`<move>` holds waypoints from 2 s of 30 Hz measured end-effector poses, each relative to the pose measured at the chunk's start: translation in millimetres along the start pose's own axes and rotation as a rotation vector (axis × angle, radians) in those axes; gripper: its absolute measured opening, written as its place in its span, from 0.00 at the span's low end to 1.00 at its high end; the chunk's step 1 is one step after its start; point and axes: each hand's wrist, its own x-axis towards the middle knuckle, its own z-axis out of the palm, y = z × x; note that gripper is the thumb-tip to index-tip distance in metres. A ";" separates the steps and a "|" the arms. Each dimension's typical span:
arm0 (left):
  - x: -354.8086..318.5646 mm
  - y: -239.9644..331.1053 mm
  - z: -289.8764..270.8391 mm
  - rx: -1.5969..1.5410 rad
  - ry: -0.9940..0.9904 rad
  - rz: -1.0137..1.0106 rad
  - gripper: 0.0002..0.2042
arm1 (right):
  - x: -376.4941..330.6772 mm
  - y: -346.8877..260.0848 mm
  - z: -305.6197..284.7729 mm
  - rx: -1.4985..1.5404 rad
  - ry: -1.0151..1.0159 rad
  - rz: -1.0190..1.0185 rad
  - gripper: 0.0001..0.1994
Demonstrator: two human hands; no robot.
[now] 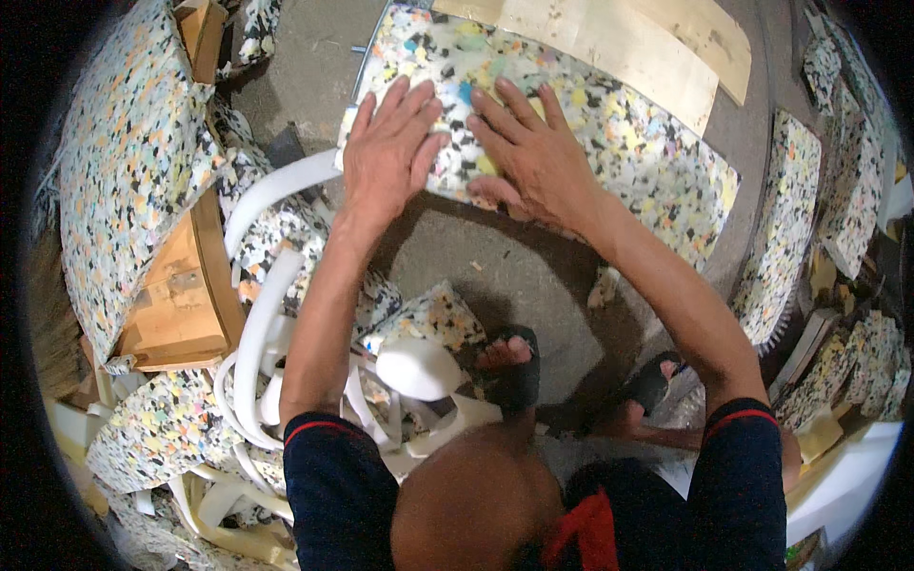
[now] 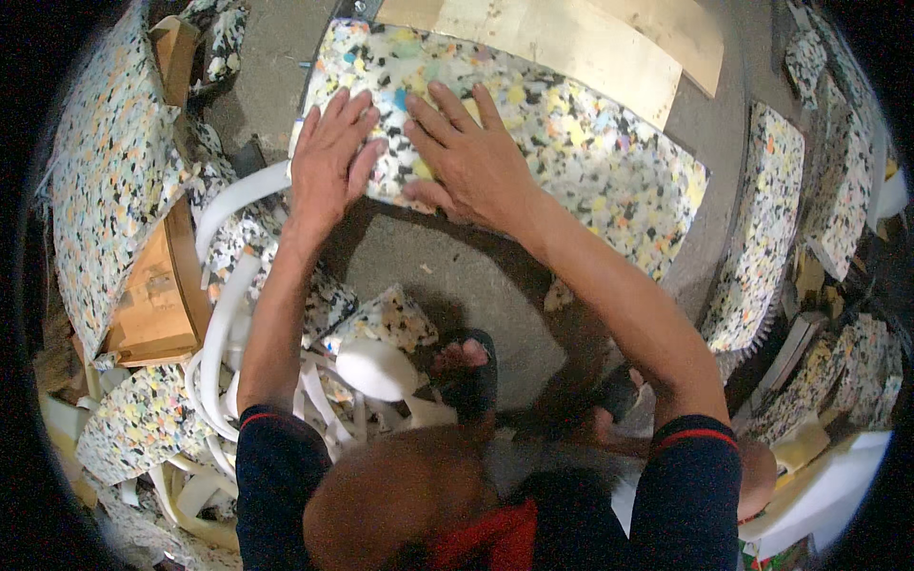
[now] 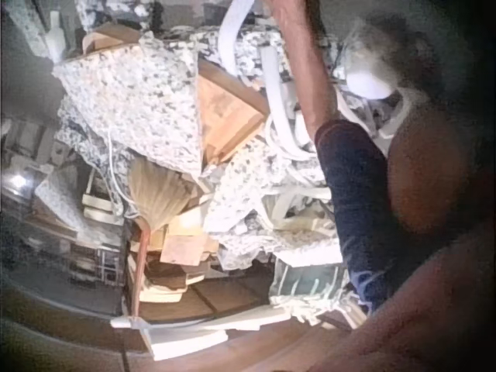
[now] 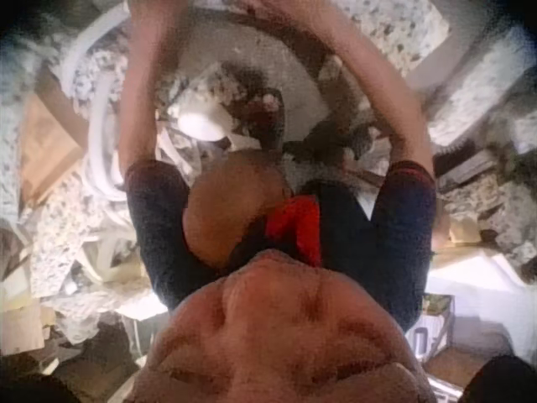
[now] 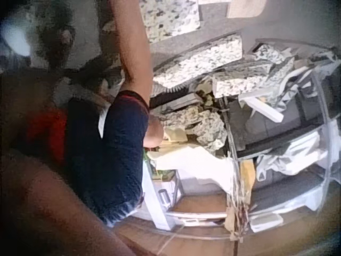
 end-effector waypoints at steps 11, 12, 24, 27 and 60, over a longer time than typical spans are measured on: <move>-1.7 2.8 7.7 0.149 -0.111 -0.132 0.36 | 10.4 -15.5 17.5 -0.030 0.223 0.261 0.37; -1.8 0.7 7.7 0.186 -0.135 -0.110 0.40 | 11.4 -15.8 17.4 -0.036 0.218 0.262 0.39; 3.7 2.8 21.2 0.309 -0.108 -0.219 0.42 | 10.8 -16.6 37.2 -0.063 0.317 0.303 0.33; 2.6 -4.3 15.0 0.233 0.002 -0.227 0.37 | 21.4 -15.0 13.9 0.026 0.246 0.371 0.34; 37.1 18.1 15.0 0.087 0.317 -0.357 0.29 | 54.6 22.5 -102.1 -0.489 0.417 0.247 0.33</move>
